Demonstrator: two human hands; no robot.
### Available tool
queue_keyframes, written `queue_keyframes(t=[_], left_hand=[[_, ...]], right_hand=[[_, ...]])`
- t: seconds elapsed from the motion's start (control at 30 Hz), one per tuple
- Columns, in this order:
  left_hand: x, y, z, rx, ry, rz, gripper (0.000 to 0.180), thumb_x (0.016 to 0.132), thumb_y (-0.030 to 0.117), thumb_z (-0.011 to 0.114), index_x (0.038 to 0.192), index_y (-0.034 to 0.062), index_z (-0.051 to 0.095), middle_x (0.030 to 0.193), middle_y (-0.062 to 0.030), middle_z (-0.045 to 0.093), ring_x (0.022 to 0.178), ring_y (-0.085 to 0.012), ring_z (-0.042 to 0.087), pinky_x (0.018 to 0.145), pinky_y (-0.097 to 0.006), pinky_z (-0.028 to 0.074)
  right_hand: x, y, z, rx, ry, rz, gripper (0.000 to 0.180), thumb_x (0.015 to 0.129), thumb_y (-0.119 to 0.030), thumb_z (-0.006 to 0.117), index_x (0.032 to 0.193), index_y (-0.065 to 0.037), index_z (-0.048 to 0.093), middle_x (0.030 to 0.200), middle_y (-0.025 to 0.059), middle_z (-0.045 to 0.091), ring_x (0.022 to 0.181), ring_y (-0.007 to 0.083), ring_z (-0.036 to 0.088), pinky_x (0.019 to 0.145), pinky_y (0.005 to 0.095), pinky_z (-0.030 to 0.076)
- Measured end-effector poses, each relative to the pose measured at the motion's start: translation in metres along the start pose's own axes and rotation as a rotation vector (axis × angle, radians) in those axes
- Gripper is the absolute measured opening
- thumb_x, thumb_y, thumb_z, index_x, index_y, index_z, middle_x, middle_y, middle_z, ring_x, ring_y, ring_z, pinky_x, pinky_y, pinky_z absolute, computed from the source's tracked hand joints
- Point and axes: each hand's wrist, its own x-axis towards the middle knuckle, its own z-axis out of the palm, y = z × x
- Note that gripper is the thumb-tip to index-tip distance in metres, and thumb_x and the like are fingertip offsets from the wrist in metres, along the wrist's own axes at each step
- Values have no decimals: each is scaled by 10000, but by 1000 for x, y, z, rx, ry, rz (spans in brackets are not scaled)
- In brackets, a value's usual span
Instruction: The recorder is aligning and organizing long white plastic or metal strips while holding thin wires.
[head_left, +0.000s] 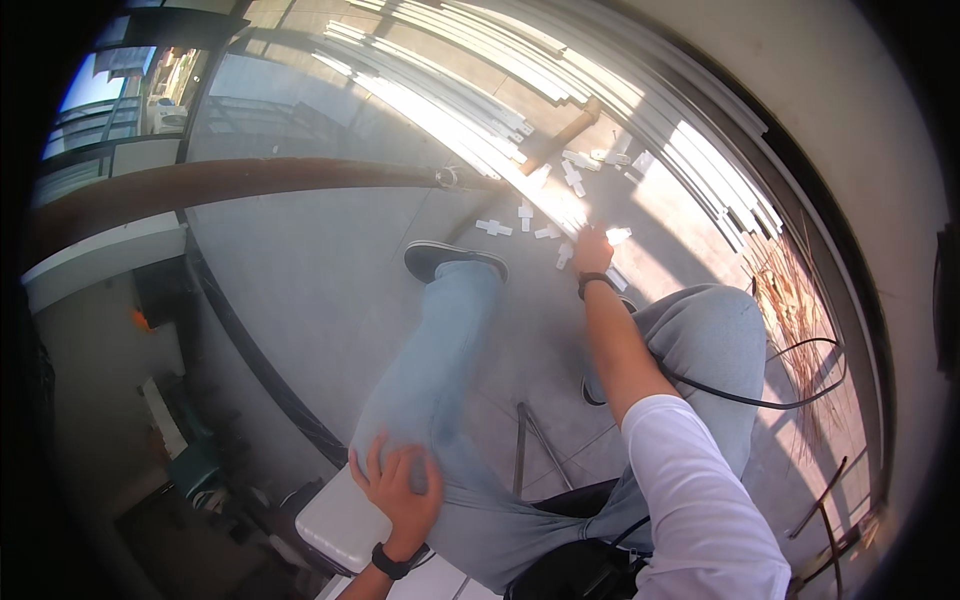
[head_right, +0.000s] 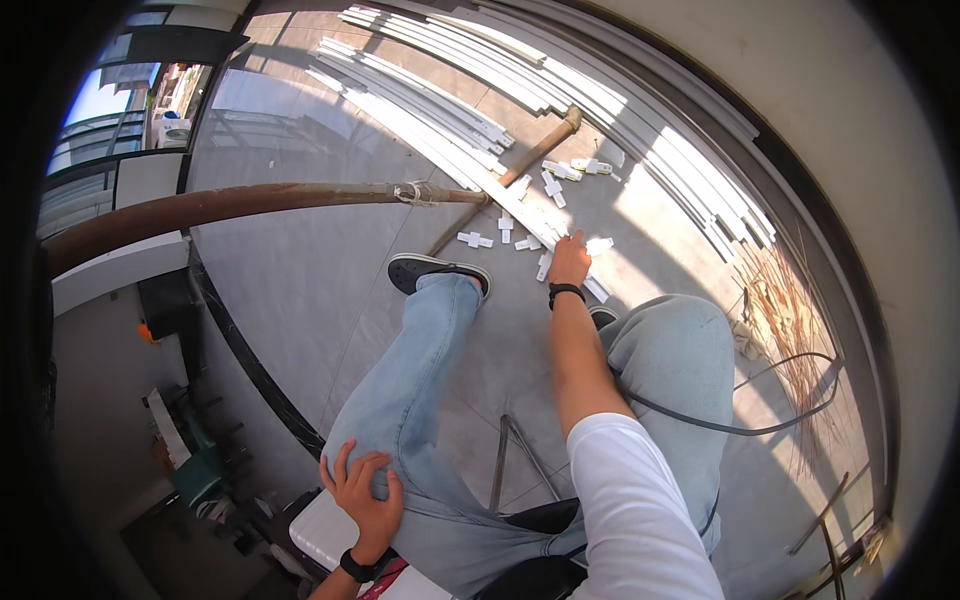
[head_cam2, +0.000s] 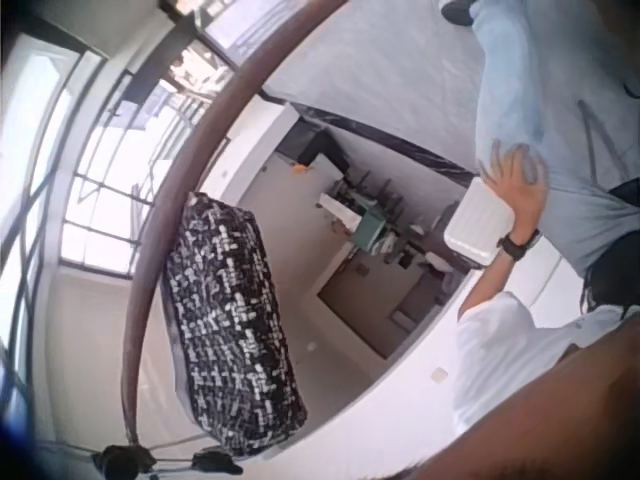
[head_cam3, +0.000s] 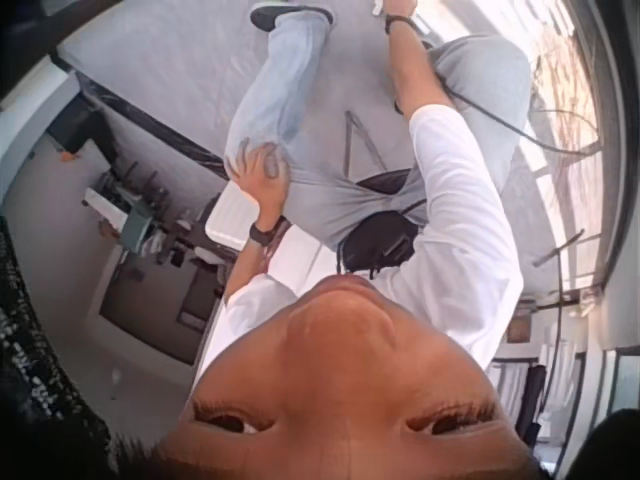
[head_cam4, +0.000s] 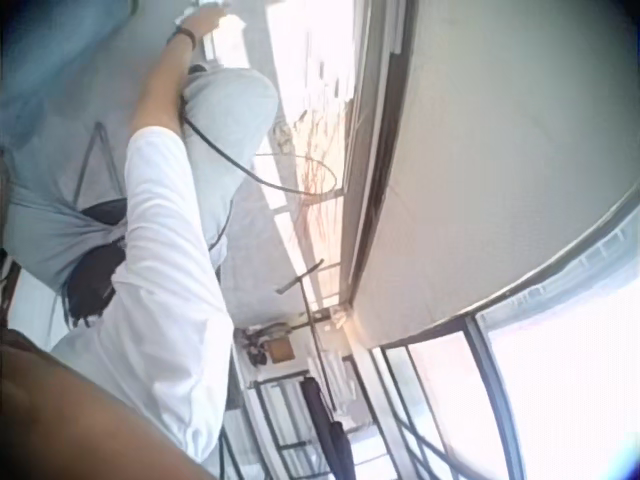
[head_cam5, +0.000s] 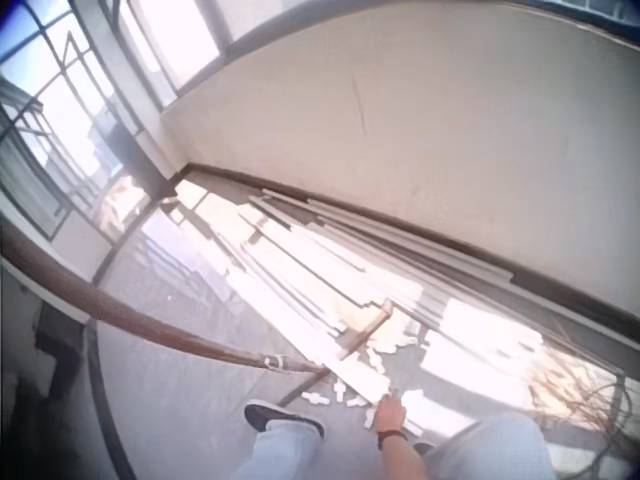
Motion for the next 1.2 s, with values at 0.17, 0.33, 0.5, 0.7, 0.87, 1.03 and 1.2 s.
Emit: queue_keyframes(t=[0.17,0.33,0.5,0.7,0.87,1.03,1.2], left_hand=[[1,-9,-6,10,-23,4,135,705,86,611,831,114,650,925,2,661,1229,-277,489,1130,-526,157],[-5,-10,-7,-5,26,26,137,718,76,611,847,108,647,928,0,663,1216,-269,500,1125,-519,170],[-11,-5,2,-40,102,72,121,729,86,628,848,103,643,911,1,665,1199,-260,513,1115,-507,187],[-17,-8,-1,-40,203,93,93,725,110,655,818,105,647,876,6,666,1163,-244,537,1108,-482,205],[-10,10,11,-117,270,151,70,715,131,677,772,102,646,846,-3,667,1141,-232,549,1101,-471,216],[-28,-5,6,-90,304,140,112,739,196,697,807,112,669,866,-41,679,1120,-252,559,1101,-486,229],[-21,-17,11,-246,114,174,166,835,218,649,913,76,686,923,-34,694,1059,-241,595,1076,-475,272]], right_hand=[[-2,-7,-15,-223,47,-177,215,750,-179,723,943,-97,676,1049,81,580,864,247,655,717,360,544],[-2,-20,-54,-134,-173,-261,385,684,-351,787,968,-110,690,1041,78,615,937,264,652,783,383,535],[14,-21,-95,92,-307,-333,614,629,-515,758,1045,-70,675,1046,152,673,928,300,665,760,377,543],[-22,-67,-158,602,-704,-327,437,616,-510,655,714,-85,675,672,71,606,615,195,551,595,326,428],[-19,-37,-198,464,-836,-714,231,878,-237,517,1038,-124,638,981,98,615,924,254,605,774,358,477],[-63,-69,-251,853,-954,-649,302,792,-371,662,826,-71,653,713,27,654,610,118,589,562,269,464],[-117,-69,-284,698,-695,-637,330,818,-415,653,858,-87,638,723,21,661,569,124,590,545,277,480]])
